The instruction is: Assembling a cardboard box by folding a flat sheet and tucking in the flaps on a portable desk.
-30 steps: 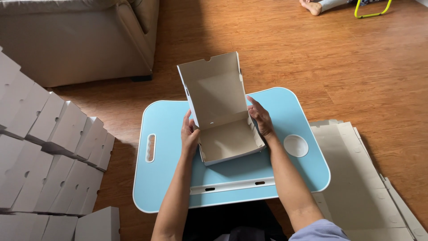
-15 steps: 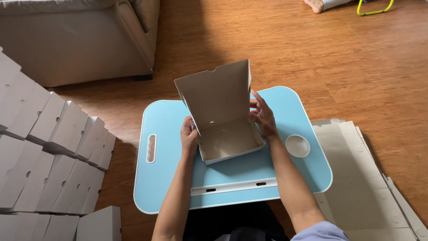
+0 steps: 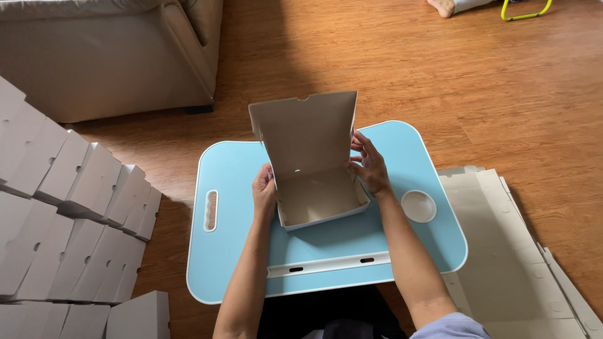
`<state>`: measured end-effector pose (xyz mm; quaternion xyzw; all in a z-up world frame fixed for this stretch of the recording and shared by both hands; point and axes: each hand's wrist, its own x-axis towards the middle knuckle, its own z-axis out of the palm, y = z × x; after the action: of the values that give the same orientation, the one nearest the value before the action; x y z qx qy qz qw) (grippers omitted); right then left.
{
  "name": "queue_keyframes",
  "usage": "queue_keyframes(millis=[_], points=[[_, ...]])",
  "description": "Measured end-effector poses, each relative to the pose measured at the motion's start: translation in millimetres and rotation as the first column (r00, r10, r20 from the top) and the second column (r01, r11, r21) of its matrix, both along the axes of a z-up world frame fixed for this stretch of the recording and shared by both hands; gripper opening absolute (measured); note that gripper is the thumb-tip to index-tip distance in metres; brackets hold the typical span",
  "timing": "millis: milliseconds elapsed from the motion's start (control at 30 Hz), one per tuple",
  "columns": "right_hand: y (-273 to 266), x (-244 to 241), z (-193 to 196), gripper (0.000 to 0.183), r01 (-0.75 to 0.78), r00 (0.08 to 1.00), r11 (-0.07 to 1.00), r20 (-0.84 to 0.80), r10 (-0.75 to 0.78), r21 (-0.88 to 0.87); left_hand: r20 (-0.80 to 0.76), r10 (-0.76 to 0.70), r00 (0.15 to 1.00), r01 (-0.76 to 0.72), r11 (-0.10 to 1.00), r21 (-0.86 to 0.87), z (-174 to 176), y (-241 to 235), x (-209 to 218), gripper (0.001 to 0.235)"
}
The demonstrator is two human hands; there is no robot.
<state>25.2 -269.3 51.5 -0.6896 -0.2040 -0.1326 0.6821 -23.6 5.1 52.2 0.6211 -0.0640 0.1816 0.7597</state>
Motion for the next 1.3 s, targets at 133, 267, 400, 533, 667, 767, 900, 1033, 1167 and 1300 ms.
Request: queue_keyframes(millis=[133, 267, 400, 533, 667, 767, 900, 1033, 1167, 1300], points=[[-2, -2, 3, 0.076, -0.017, 1.000, 1.000, -0.025, 0.017, 0.012, 0.013, -0.018, 1.000, 0.018, 0.999, 0.047, -24, 10, 13, 0.021], [0, -5, 10, 0.072, -0.015, 0.999, 1.000, -0.050, 0.016, 0.020, 0.010, -0.041, 0.999, 0.041, 0.997, 0.066, -29, 12, 12, 0.030], [0, -1, 2, 0.071, -0.026, 0.997, 0.997, -0.066, 0.031, 0.075, -0.004, -0.109, 0.994, 0.109, 0.991, 0.073, -31, 14, 14, 0.053], [-1, 1, 2, 0.070, -0.031, 0.995, 0.996, -0.093, 0.039, 0.084, 0.011, -0.292, 0.956, 0.292, 0.957, 0.005, -28, 19, 16, 0.069], [0, 2, 1, 0.071, -0.023, 0.996, 0.996, -0.082, 0.030, 0.087, 0.048, -0.379, 0.924, 0.382, 0.912, -0.152, -11, 17, 7, 0.080], [3, -2, 6, 0.070, -0.006, 0.998, 0.995, -0.066, 0.013, 0.100, 0.052, -0.362, 0.931, 0.366, 0.915, -0.171, 5, 17, 1, 0.077], [-10, 21, -31, 0.077, 0.077, 0.996, 0.991, -0.058, -0.071, 0.105, 0.004, -0.203, 0.979, 0.201, 0.967, -0.158, 19, 13, -5, 0.071], [3, -4, -2, 0.082, 0.137, 0.990, 0.990, 0.019, -0.138, 0.015, -0.005, 0.036, 0.999, -0.036, 0.999, -0.018, 6, 12, -5, 0.058], [7, -13, 9, 0.080, 0.200, 0.977, 0.979, 0.079, -0.196, -0.047, 0.337, 0.394, 0.855, -0.491, 0.825, 0.281, 17, -2, -11, 0.036], [7, -8, 1, 0.081, 0.226, 0.971, 0.972, 0.095, -0.220, -0.068, 0.642, 0.287, 0.711, -0.579, 0.757, 0.303, 18, -32, -11, 0.034]])
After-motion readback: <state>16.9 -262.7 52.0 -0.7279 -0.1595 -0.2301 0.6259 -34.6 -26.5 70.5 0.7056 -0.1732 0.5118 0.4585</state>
